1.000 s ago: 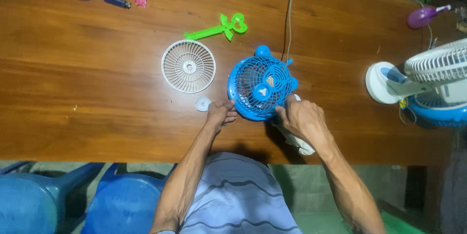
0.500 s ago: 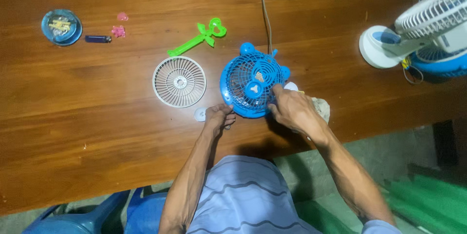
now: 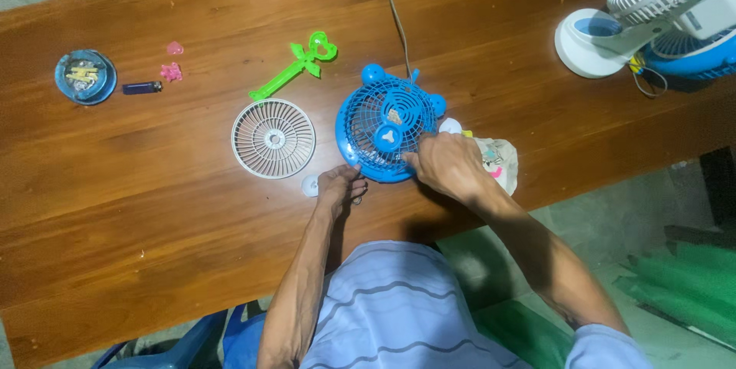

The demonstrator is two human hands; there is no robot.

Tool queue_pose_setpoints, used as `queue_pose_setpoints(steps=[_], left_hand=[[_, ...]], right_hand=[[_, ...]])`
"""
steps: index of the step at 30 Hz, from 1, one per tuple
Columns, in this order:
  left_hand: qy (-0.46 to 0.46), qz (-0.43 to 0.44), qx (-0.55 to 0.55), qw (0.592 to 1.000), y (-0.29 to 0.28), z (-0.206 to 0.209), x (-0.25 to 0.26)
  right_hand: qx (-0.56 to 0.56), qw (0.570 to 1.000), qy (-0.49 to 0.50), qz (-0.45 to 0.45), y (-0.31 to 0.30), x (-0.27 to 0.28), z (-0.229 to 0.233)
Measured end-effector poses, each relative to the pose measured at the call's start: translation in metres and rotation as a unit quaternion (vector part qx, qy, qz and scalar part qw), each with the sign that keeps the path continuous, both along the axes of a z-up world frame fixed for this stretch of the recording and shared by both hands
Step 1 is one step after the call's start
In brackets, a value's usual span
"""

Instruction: The person assembles a small blue fan on a wooden table. They attach the fan blades to the motor, place the front grille, and secure it with a screwdriver. The person then attaches the rear grille and tightens the screws.

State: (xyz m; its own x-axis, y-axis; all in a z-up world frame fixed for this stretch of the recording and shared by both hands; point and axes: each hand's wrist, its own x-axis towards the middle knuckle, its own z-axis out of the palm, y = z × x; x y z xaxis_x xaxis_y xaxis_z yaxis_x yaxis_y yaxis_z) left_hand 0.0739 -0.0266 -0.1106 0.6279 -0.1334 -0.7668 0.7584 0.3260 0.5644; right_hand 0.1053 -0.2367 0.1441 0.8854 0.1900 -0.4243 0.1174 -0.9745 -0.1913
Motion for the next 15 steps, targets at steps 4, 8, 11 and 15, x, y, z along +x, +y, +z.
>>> queue_pose_setpoints(steps=[4, 8, 11, 15], left_hand=[[0.018, 0.003, 0.008, 1.0, -0.0007, 0.0011, 0.0004], [0.0, 0.017, 0.001, 1.0, -0.0012, -0.0011, 0.0004], [0.008, 0.018, 0.003, 1.0, -0.0016, -0.0048, 0.0006], [0.006, 0.016, -0.005, 1.0, 0.0, -0.007, 0.0007]], right_hand=[[0.022, 0.999, -0.005, 0.029, -0.0012, 0.0021, 0.0006], [-0.042, 0.999, 0.007, -0.007, 0.0026, 0.003, -0.0017], [0.044, 0.998, -0.022, 0.043, -0.0029, 0.0022, 0.0], [-0.02, 0.999, 0.025, 0.021, 0.0014, 0.0042, -0.0008]])
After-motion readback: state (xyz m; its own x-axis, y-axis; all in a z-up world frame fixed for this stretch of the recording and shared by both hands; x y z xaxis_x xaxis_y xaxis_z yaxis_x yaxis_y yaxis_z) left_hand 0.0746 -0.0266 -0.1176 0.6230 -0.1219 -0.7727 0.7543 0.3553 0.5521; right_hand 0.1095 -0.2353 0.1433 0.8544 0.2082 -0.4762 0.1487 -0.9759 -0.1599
